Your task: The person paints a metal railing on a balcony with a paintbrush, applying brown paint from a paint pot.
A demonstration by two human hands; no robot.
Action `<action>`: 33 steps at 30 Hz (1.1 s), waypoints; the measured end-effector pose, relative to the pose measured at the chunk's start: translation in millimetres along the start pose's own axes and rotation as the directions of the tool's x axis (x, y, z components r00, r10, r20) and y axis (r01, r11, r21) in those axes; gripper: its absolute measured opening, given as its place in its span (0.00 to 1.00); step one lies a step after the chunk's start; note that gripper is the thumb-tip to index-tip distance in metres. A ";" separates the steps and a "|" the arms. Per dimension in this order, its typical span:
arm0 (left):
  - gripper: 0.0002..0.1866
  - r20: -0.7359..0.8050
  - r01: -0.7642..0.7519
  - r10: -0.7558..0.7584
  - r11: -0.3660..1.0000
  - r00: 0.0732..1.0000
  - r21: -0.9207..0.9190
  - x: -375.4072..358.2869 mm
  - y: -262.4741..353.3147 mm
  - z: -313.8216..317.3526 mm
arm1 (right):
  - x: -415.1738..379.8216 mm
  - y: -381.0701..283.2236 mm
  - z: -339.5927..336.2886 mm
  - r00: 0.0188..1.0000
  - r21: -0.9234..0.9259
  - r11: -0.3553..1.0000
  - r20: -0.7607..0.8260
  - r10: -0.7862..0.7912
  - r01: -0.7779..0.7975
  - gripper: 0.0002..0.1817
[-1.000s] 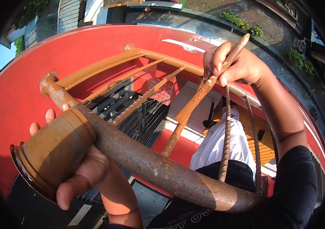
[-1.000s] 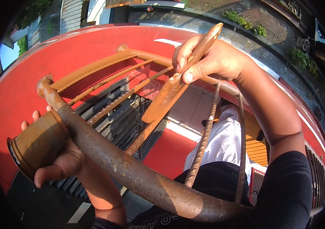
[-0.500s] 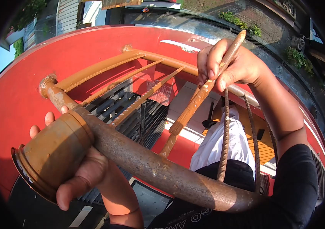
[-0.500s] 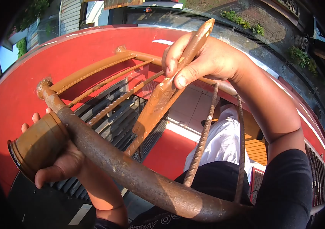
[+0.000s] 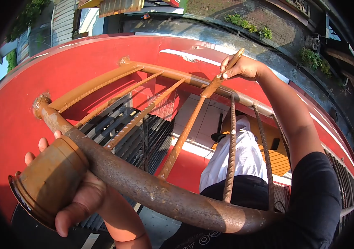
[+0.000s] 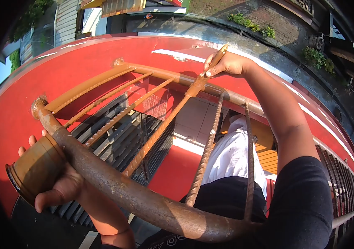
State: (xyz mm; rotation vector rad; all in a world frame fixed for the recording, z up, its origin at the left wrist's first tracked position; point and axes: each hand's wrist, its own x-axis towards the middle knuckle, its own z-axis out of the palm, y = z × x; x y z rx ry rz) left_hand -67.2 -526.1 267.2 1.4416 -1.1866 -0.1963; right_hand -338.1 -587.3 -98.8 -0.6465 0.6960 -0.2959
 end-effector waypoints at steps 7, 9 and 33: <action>0.66 -0.020 -0.028 0.028 1.000 0.999 0.013 -0.2 -0.8 1.9 | -8.5 -15.9 -12.3 0.988 -0.058 0.998 -0.152 -0.033 0.024 0.13; 0.66 -0.030 -0.048 0.049 0.998 0.998 0.034 -0.5 -0.3 4.2 | -6.1 -20.1 6.0 0.989 -0.058 0.996 -0.122 -0.079 0.072 0.13; 0.66 -0.009 -0.044 0.044 0.999 0.999 0.027 0.4 -1.0 3.7 | 18.0 8.6 -0.9 0.824 -0.283 0.959 -0.538 -0.177 0.021 0.11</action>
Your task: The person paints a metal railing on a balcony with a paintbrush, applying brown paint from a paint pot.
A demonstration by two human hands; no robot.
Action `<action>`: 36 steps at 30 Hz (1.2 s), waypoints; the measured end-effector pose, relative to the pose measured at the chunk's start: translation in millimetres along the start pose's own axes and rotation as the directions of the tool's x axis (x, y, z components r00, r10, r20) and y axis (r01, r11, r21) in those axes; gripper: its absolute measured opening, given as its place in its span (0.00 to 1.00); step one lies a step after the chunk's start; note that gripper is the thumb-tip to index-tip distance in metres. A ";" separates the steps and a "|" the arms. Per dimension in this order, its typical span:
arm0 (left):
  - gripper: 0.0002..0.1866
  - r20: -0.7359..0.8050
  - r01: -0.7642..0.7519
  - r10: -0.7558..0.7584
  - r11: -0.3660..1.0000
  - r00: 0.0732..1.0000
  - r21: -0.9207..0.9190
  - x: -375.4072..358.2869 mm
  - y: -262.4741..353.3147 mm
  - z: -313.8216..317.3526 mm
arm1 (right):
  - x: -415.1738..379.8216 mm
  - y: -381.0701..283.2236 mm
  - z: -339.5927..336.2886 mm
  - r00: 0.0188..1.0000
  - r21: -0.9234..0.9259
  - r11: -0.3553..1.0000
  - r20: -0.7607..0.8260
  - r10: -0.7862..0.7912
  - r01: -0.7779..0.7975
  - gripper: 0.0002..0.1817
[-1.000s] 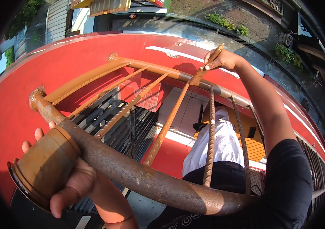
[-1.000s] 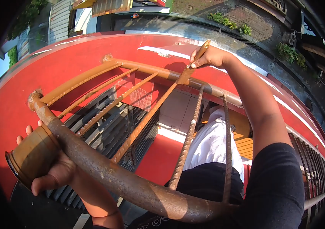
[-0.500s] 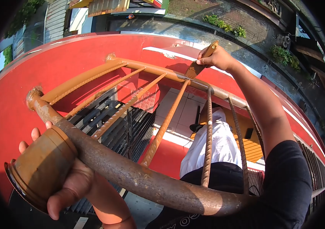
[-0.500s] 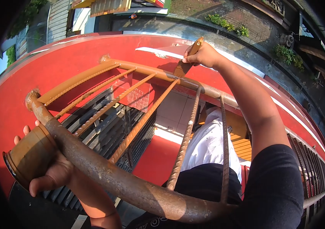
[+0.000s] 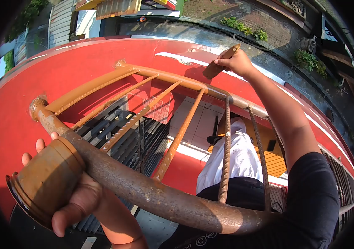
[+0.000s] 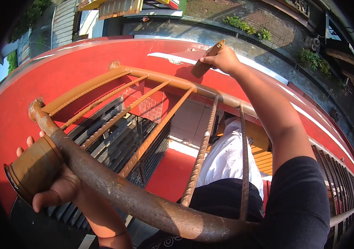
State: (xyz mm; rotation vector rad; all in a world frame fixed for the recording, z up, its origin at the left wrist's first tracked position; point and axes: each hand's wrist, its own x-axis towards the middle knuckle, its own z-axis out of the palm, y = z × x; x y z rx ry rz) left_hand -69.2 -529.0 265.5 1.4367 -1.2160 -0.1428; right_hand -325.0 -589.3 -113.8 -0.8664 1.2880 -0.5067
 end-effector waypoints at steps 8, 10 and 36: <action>0.67 0.020 0.032 -0.033 0.999 0.999 0.012 -0.4 1.8 -1.1 | -2.1 10.4 26.6 0.947 -0.197 0.931 -0.157 0.279 -0.307 0.13; 0.68 0.019 0.040 -0.040 0.999 0.999 -0.005 0.2 0.5 -1.3 | -14.1 22.9 -3.9 0.931 -0.245 0.902 -0.177 0.319 -0.355 0.13; 0.70 -0.025 0.007 -0.006 0.999 1.000 0.053 0.1 -0.9 0.7 | -25.1 -0.5 10.0 0.980 -0.711 0.680 -0.074 0.183 -0.180 0.11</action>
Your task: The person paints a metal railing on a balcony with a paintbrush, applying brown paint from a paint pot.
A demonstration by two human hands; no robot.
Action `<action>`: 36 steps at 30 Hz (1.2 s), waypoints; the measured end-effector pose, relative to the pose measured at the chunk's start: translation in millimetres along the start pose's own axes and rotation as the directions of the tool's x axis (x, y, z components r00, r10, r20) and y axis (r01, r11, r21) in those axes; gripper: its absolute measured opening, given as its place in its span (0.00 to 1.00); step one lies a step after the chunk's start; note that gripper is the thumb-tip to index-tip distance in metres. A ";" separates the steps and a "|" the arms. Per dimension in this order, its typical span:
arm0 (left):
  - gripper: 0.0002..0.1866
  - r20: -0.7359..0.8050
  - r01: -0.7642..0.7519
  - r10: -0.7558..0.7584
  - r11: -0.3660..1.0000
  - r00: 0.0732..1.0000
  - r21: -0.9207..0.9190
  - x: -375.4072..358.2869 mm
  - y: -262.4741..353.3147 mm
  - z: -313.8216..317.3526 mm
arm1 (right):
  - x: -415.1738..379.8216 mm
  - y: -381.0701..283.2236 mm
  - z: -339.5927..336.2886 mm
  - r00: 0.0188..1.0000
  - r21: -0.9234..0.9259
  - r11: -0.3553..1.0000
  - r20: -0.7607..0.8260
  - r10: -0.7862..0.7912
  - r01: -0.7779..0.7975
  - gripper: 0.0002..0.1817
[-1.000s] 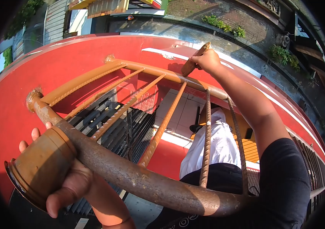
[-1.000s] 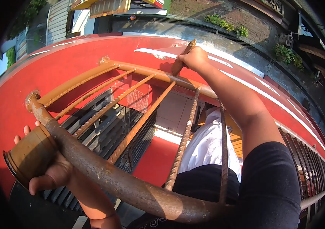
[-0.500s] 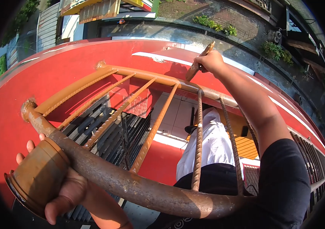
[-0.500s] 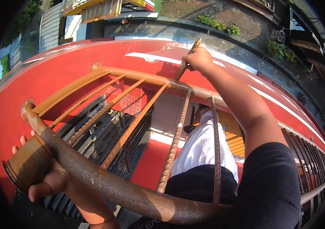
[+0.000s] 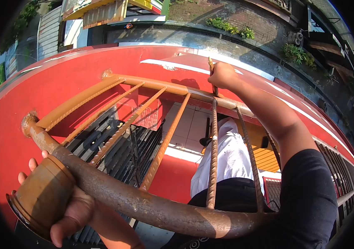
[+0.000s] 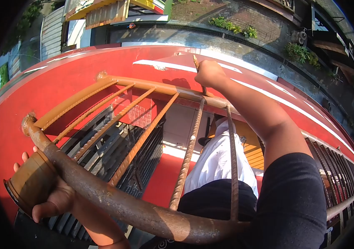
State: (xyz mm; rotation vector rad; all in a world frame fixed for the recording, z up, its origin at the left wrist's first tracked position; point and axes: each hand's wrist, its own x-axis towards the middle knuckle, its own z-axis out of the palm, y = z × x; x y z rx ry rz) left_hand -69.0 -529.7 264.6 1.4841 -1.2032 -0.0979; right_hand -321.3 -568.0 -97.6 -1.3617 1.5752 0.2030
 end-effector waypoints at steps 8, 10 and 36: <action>0.70 -0.002 0.001 -0.001 1.000 1.000 0.001 0.4 0.7 3.0 | 14.0 10.9 4.3 0.965 0.520 0.817 0.060 0.257 -0.250 0.09; 0.70 -0.002 -0.012 0.012 1.000 1.000 0.006 1.6 0.9 3.6 | 6.4 49.1 1.3 0.937 0.537 0.771 0.135 0.323 -0.343 0.09; 0.68 -0.008 -0.008 0.007 0.999 1.000 -0.049 -0.3 -0.2 -0.5 | -19.9 91.1 -34.5 0.938 0.175 0.922 0.048 0.344 -0.347 0.11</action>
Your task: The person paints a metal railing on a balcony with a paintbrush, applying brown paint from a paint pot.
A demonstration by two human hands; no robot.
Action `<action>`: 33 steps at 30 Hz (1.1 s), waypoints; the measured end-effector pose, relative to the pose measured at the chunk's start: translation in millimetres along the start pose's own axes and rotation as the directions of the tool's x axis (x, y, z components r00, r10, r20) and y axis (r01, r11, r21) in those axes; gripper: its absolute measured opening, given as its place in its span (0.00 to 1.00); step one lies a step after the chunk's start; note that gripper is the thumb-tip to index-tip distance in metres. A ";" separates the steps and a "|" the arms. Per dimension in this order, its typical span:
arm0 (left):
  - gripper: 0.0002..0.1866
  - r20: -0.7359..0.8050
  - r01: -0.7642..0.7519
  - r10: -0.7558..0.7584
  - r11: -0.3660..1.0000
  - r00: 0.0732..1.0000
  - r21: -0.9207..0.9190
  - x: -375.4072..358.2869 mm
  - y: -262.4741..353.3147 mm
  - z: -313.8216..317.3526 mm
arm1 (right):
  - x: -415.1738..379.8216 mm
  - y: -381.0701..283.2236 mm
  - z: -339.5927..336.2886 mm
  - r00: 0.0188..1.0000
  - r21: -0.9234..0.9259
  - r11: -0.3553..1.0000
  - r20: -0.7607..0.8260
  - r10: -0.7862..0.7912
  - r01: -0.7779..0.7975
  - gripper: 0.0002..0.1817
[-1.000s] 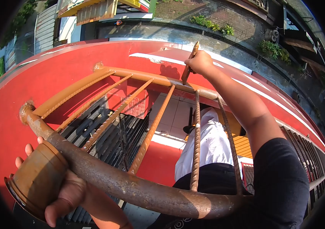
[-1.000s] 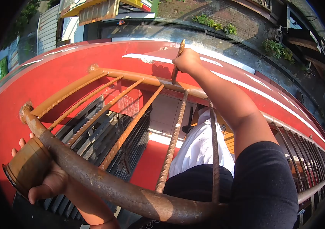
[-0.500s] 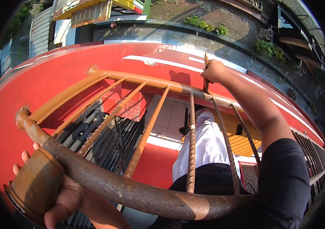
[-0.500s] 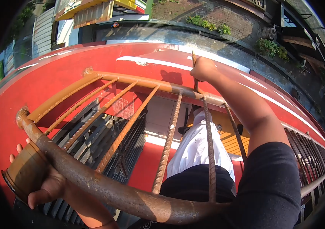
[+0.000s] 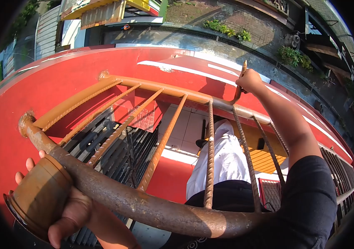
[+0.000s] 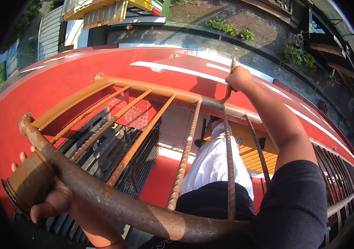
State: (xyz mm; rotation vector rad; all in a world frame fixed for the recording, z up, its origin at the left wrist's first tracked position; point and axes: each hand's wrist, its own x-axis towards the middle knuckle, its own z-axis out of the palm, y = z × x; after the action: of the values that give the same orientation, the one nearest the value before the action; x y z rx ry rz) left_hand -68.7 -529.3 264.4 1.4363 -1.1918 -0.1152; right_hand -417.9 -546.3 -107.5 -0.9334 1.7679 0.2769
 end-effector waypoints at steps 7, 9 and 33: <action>0.72 0.016 0.018 -0.020 0.990 1.000 0.137 -0.8 6.1 9.2 | -3.2 -47.1 21.7 0.985 0.447 0.878 -0.072 -0.157 0.173 0.13; 0.71 0.022 0.056 -0.057 0.996 0.998 0.067 -0.7 4.2 3.5 | 3.8 -51.1 37.8 0.989 0.515 0.846 -0.030 -0.144 0.139 0.12; 0.23 0.082 -0.194 0.260 0.864 0.962 -0.464 17.9 -9.3 -4.1 | -431.0 -48.3 -203.0 0.375 -0.219 0.552 -0.534 -0.758 0.804 0.13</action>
State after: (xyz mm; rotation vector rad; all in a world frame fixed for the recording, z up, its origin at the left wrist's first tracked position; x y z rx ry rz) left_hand -52.2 -541.0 268.1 0.8809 -1.3387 -0.3150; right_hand -471.2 -501.2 366.3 -1.8376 1.5851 -0.8040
